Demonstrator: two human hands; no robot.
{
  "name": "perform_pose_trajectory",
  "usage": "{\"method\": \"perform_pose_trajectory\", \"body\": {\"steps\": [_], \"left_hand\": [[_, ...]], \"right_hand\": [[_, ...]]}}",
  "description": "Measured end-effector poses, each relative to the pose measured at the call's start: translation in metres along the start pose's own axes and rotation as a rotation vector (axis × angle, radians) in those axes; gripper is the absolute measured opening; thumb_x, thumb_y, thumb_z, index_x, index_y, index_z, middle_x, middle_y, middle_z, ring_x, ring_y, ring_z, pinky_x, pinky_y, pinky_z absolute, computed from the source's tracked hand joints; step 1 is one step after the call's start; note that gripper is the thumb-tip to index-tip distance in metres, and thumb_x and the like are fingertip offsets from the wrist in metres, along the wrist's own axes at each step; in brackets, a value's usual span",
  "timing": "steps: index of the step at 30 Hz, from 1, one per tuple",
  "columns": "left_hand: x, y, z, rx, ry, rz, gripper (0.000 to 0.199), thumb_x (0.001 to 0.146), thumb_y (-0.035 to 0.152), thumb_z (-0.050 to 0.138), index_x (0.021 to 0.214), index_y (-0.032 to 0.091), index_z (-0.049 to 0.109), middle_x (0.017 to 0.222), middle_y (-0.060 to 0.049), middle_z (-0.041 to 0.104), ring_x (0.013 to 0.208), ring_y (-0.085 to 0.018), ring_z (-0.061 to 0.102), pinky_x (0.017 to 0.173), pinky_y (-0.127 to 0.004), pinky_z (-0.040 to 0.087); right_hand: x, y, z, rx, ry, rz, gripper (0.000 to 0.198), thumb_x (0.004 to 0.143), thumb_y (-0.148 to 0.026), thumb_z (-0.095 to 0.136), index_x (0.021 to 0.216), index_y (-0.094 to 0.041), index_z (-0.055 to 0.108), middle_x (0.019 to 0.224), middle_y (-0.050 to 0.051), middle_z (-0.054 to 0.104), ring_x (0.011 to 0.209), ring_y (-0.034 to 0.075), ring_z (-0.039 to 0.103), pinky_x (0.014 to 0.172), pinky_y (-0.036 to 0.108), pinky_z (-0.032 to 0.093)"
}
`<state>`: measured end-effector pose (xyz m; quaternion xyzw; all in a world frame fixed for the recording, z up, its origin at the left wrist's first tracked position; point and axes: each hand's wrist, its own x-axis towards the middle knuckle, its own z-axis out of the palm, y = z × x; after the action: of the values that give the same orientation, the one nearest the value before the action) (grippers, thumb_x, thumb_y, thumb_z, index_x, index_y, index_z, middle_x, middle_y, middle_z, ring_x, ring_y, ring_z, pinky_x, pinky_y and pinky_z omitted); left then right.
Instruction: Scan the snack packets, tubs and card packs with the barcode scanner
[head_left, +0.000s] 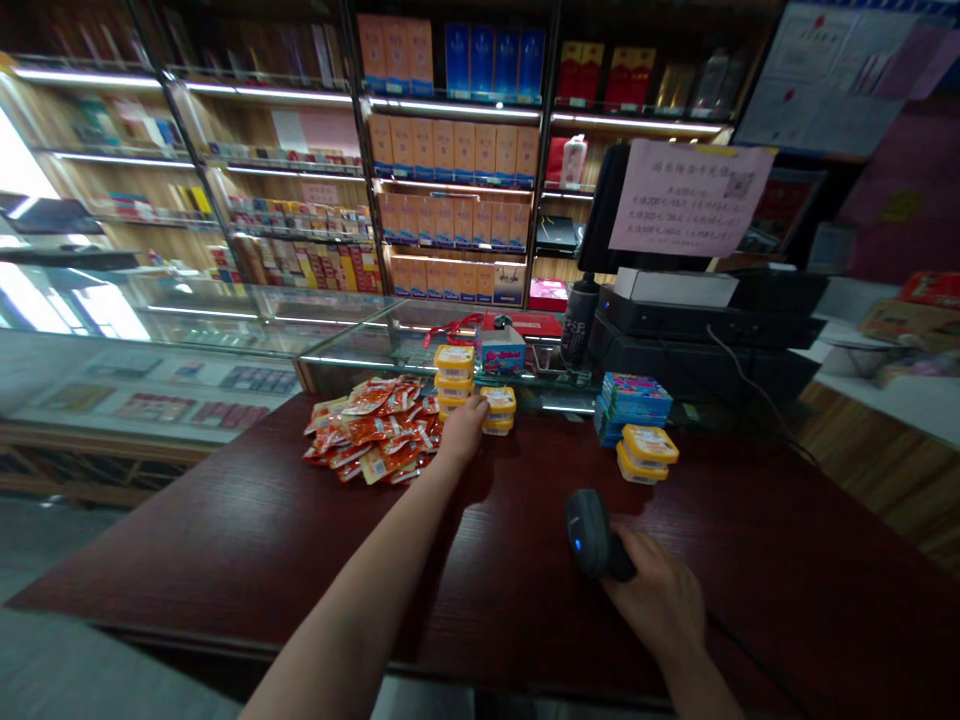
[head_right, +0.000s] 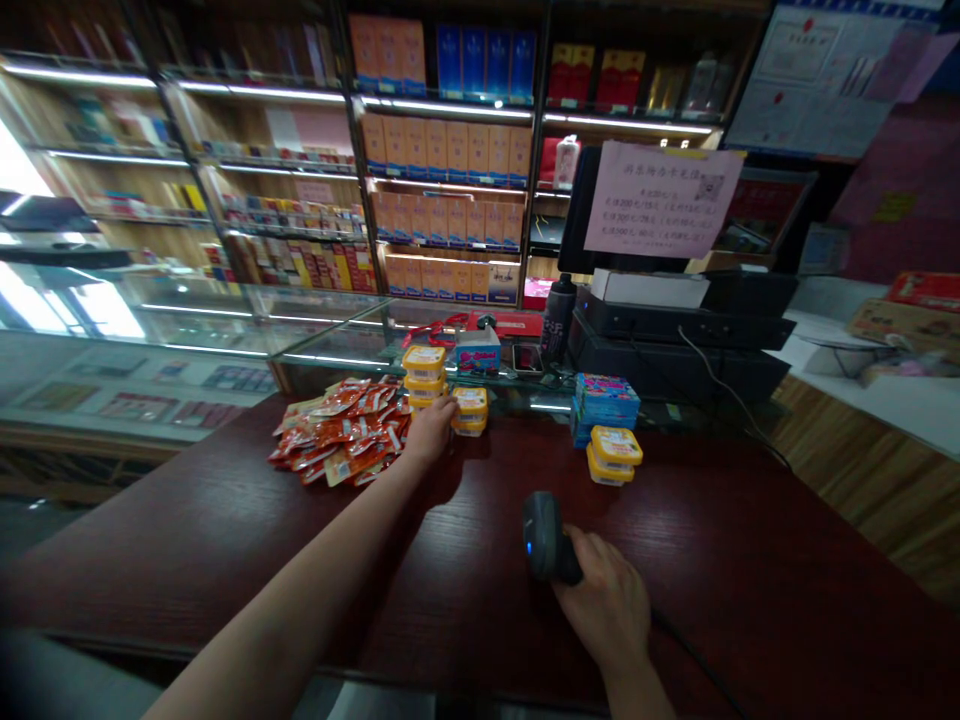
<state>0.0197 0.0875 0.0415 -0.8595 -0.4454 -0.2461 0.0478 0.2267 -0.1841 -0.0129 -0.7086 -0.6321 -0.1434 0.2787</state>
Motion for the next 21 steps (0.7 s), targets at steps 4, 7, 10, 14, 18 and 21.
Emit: {"method": "perform_pose_trajectory", "body": {"steps": [4,7,10,14,18,21], "left_hand": [[-0.003,0.001,0.003,0.016,0.033,0.004,0.031,0.088,0.011,0.045,0.113,0.021,0.059,0.13,-0.007,0.056,0.113,-0.021,0.056,0.092,-0.031,0.046],[-0.008,0.005,0.001,0.048,0.07,-0.002,0.033,0.088,0.013,0.046,0.117,0.022,0.058,0.131,-0.007,0.055,0.111,-0.022,0.056,0.09,-0.033,0.047],[-0.015,0.01,-0.004,0.069,0.133,-0.002,0.034,0.09,0.017,0.044,0.12,0.024,0.057,0.13,-0.007,0.056,0.108,-0.024,0.057,0.088,-0.036,0.048],[-0.024,0.022,-0.007,0.014,0.198,0.038,0.035,0.09,0.016,0.043,0.12,0.023,0.059,0.124,-0.008,0.058,0.107,-0.024,0.054,0.091,-0.037,0.046],[-0.028,0.048,0.002,-0.187,0.164,0.188,0.033,0.088,0.013,0.044,0.115,0.02,0.062,0.115,-0.009,0.06,0.105,-0.021,0.054,0.094,-0.036,0.045],[-0.029,0.074,0.01,-0.331,0.098,0.303,0.032,0.086,0.012,0.047,0.113,0.019,0.063,0.113,-0.009,0.06,0.105,-0.02,0.053,0.094,-0.036,0.046]], "right_hand": [[0.0,0.0,-0.001,-0.002,-0.02,0.018,0.03,0.078,-0.021,0.056,0.107,-0.022,0.06,0.102,0.004,0.07,0.088,0.022,0.066,0.073,0.032,0.046],[0.001,-0.001,-0.002,0.004,-0.027,0.028,0.03,0.078,-0.022,0.057,0.107,-0.023,0.061,0.103,0.004,0.07,0.09,0.022,0.066,0.075,0.031,0.046],[0.002,-0.001,-0.003,0.013,-0.034,0.041,0.03,0.079,-0.024,0.058,0.108,-0.023,0.061,0.104,0.004,0.07,0.09,0.022,0.066,0.074,0.031,0.045],[0.004,-0.004,-0.006,0.01,-0.05,0.055,0.028,0.079,-0.022,0.057,0.107,-0.022,0.062,0.103,0.004,0.07,0.089,0.021,0.065,0.075,0.03,0.044],[0.007,-0.01,-0.009,0.008,-0.095,0.101,0.029,0.078,-0.021,0.058,0.107,-0.023,0.063,0.098,0.003,0.07,0.088,0.02,0.065,0.077,0.03,0.043],[0.009,-0.013,-0.016,-0.018,-0.168,0.167,0.029,0.078,-0.022,0.058,0.107,-0.024,0.064,0.094,0.002,0.07,0.086,0.021,0.065,0.075,0.03,0.042]]}}
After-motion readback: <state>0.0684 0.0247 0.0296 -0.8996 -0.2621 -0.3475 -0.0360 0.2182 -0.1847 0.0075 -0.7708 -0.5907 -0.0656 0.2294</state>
